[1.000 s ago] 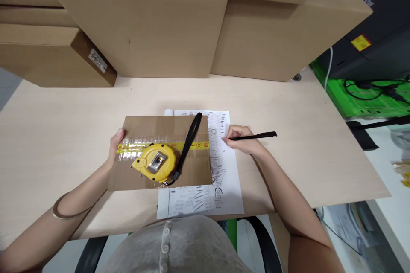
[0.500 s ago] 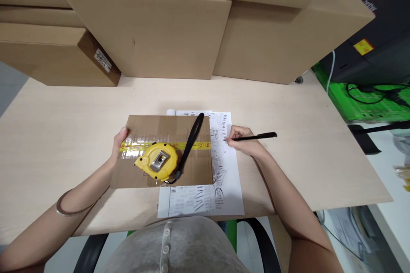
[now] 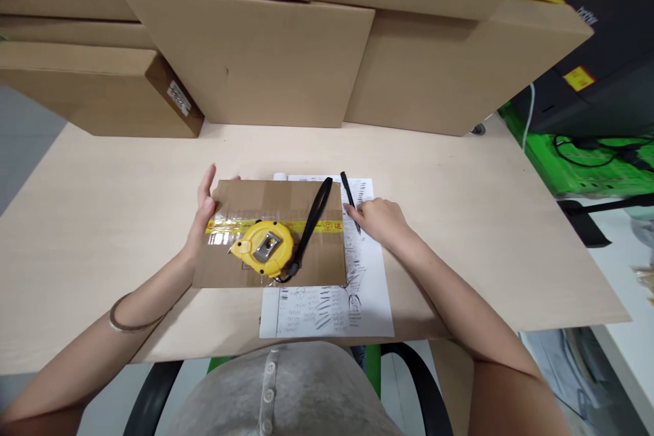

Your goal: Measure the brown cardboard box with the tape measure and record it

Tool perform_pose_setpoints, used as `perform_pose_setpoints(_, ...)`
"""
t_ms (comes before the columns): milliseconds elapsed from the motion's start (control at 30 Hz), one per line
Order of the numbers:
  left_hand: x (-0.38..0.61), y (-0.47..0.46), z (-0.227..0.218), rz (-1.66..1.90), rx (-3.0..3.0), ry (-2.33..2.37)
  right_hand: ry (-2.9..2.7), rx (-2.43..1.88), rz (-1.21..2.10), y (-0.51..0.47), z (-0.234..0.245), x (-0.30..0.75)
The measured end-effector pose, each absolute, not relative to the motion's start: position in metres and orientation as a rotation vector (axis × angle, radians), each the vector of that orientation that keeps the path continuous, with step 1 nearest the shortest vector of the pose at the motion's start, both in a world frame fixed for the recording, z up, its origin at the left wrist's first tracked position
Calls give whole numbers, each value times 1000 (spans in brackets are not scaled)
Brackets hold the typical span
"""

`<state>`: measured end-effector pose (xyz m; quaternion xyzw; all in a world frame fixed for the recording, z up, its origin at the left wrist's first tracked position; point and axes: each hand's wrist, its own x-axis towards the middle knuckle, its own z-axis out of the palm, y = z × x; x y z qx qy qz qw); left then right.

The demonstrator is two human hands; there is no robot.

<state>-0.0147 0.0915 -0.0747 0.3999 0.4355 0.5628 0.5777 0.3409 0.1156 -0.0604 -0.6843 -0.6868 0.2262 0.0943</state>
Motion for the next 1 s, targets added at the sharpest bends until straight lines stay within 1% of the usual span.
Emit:
perform_pose_setpoints(100, -17, 91, -67, 1436, 1037, 969, -2012, -2091, 526, 111, -38, 337)
perform_pose_setpoints(167, -22, 91, -65, 1430, 1150, 949, -1937, -2037, 342, 102, -15, 328)
perform_pose_setpoints(267, -35, 94, -70, 1312, 1293, 932, -1971, -1667, 142, 81, 15, 298)
perform_pose_setpoints(367, -45, 97, -79, 1255, 1375, 948, -2245, -1293, 129, 61, 25, 258)
perform_pose_setpoints(433, -49, 99, -84, 1242, 1403, 961, -2345, -1200, 140, 51, 22, 239)
perform_pose_setpoints(533, -49, 100, -87, 1231, 1445, 929, -2360, -1143, 263, 41, 14, 229)
perform_pose_setpoints(700, -45, 97, -84, 1227, 1398, 856, -2250, -1089, 716, 45, 19, 226)
perform_pose_setpoints(767, -41, 96, -82, 1240, 1343, 862, -2243, -1080, 785, 58, 29, 217)
perform_pose_setpoints(900, -33, 95, -76, 1290, 1117, 904, -2359, -905, 920, 94, 48, 188)
perform_pose_setpoints(1000, -32, 95, -76, 1304, 989, 930, -2451, -906, 939, 110, 52, 169)
